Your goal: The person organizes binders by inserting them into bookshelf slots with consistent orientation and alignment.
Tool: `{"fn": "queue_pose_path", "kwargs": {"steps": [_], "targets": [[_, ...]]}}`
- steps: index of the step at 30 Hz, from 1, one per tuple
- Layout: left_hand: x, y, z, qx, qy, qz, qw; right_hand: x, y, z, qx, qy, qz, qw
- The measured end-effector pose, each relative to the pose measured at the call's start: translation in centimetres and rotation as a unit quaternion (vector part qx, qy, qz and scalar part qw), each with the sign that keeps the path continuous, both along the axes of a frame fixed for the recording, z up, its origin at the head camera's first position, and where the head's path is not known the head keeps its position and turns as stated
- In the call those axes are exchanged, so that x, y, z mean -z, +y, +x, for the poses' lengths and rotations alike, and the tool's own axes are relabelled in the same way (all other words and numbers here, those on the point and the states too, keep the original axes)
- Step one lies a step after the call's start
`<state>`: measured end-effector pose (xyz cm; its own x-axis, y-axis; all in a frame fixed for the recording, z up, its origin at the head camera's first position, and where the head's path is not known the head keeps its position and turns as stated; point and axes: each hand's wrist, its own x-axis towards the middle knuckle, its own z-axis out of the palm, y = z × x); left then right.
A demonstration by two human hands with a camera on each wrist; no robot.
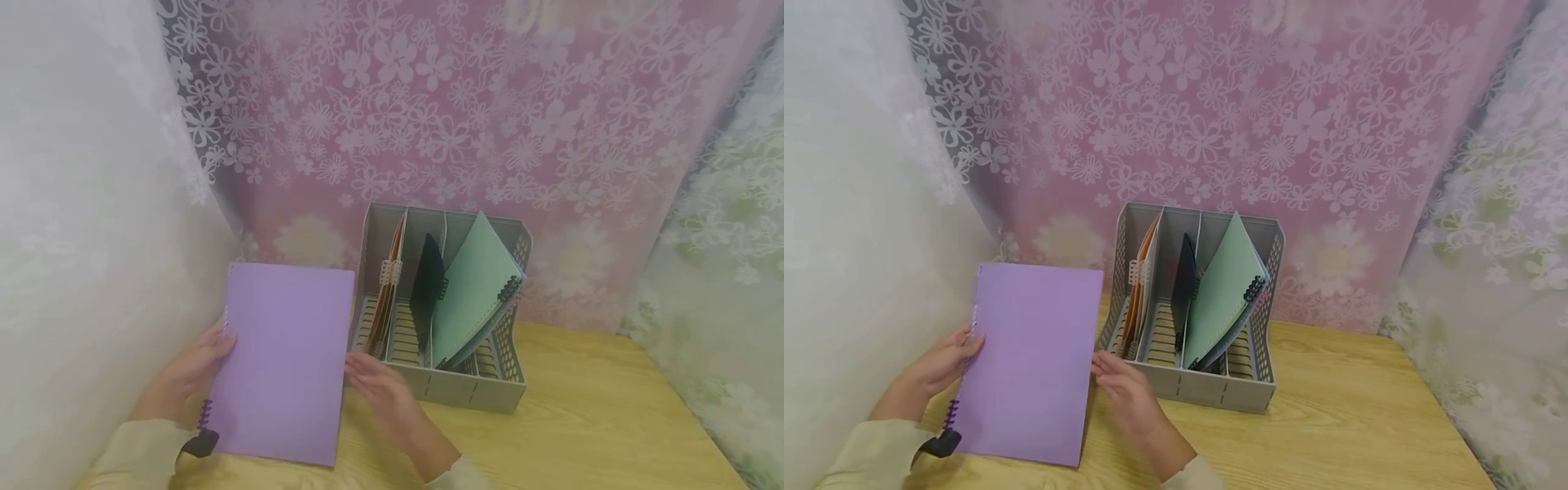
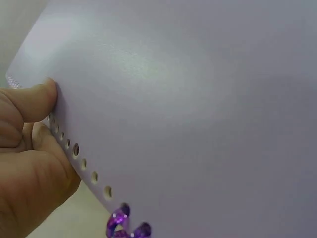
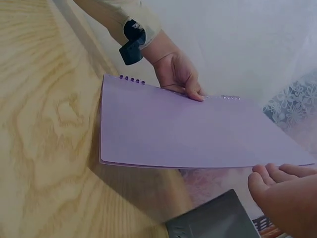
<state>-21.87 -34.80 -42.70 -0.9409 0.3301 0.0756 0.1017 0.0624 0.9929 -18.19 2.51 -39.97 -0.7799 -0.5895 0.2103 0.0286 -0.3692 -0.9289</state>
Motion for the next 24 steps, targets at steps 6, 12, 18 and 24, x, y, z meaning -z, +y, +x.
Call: {"fn": "queue_pose_path", "kwargs": {"steps": [6, 12, 18, 24], "targets": [[-0.6, 1.7, -1.2, 0.002, 0.050, 0.052, 0.9974, -0.5, 1.5, -0.3, 0.017, 0.070, 0.006, 0.9974], [-1.0, 3.4, -1.3, 0.002, 0.078, 0.101, 0.9918, -1.1, 2.6, 0.2, 0.054, 0.087, 0.048, 0.9936], [-1.5, 5.0, -0.8, 0.005, 0.108, 0.132, 0.9853, -1.0, 3.3, 0.4, 0.101, 0.121, 0.031, 0.9870], [-2.1, 7.1, -0.4, -0.004, 0.122, 0.135, 0.9834, -1.0, 4.0, 0.0, 0.155, 0.132, -0.011, 0.9789]]}}
